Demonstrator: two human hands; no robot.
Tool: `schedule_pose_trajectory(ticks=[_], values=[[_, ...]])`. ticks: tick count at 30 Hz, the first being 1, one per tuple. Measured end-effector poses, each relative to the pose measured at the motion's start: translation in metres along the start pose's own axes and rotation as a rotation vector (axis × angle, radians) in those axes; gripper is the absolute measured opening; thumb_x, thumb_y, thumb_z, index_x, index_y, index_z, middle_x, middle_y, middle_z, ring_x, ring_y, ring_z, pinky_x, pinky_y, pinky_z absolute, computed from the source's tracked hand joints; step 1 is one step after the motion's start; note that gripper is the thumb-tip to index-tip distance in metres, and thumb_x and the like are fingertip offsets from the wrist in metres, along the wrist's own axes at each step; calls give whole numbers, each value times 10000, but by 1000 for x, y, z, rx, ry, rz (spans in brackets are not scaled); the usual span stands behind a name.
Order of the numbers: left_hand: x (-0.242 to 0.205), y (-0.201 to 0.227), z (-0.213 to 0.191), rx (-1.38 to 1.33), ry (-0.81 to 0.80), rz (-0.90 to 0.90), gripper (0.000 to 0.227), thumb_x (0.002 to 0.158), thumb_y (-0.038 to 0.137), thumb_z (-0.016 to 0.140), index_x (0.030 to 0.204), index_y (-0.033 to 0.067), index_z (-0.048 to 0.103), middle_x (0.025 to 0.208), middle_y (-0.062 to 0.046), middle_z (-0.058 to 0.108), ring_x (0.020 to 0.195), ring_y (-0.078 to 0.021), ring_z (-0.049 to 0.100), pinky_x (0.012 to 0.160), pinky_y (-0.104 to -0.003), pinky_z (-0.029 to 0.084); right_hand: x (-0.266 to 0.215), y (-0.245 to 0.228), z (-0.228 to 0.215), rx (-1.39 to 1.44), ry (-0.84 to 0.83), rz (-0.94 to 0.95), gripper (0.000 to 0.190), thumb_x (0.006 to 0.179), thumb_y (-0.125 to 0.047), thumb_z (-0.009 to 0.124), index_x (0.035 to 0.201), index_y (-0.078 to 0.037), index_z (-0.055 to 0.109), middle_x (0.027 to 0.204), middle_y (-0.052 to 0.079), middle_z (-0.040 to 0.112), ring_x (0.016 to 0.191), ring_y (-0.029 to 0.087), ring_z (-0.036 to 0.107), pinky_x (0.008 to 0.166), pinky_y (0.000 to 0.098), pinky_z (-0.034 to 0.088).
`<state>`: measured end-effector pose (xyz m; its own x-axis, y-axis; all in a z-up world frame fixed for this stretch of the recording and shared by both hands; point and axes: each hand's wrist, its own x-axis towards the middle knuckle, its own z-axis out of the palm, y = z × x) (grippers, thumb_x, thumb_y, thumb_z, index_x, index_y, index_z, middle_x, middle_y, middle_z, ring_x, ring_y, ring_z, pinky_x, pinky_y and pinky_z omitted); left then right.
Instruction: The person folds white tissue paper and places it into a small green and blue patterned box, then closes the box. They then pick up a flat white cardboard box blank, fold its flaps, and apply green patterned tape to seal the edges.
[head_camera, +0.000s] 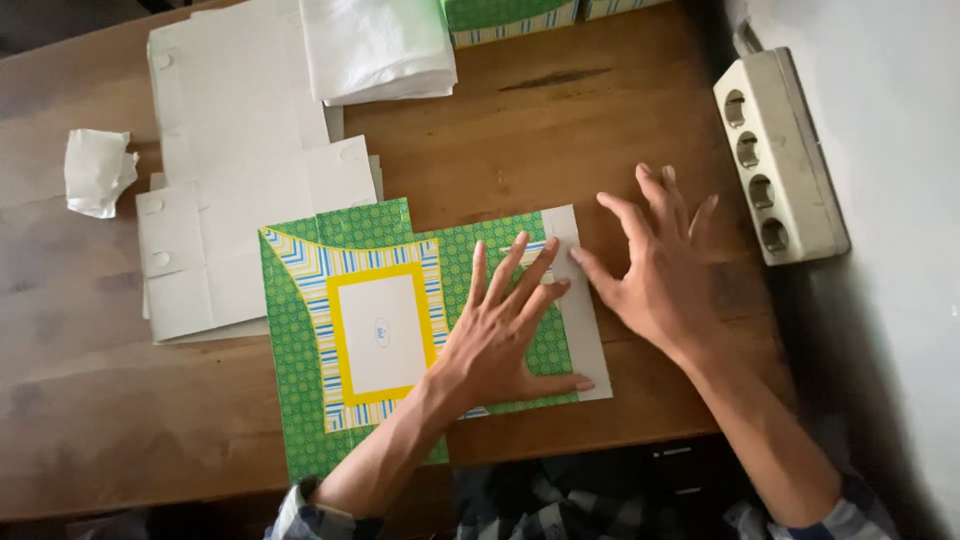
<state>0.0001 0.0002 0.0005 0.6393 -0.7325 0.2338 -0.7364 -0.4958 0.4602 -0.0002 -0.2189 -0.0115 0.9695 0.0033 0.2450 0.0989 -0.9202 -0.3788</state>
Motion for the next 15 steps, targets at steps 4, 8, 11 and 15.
schedule_pose_trajectory(ticks=[4,8,11,15], values=[[1,-1,1,8,-38,-11,1002,771,798,644,1467,102,460,1688,-149,228,1579,-429,145,1240,-733,11,-16,-7,-9,38,-47,5,639,913,-473,720,1434,-139,563,1642,219,322,1551,447,228,1142,805,112],[1,1,-1,-14,-3,-2,934,751,779,679,1349,78,529,1674,-163,257,1572,-432,166,1233,-740,30,-46,-12,-20,74,-74,18,664,879,-465,735,1443,-163,562,1653,193,321,1563,439,215,1130,813,133],[-1,1,-1,-10,-14,-12,942,758,786,654,1367,76,537,1670,-169,263,1569,-429,170,1231,-732,36,-69,-13,-20,-11,-14,5,658,869,-508,726,1428,-185,599,1630,157,387,1547,423,312,1116,833,180],[2,0,-1,8,4,0,941,761,791,649,1354,67,543,1663,-164,280,1562,-438,190,1227,-744,56,-84,-13,-26,74,-17,52,666,817,-456,781,1398,-181,609,1652,149,372,1578,410,269,1116,857,89]])
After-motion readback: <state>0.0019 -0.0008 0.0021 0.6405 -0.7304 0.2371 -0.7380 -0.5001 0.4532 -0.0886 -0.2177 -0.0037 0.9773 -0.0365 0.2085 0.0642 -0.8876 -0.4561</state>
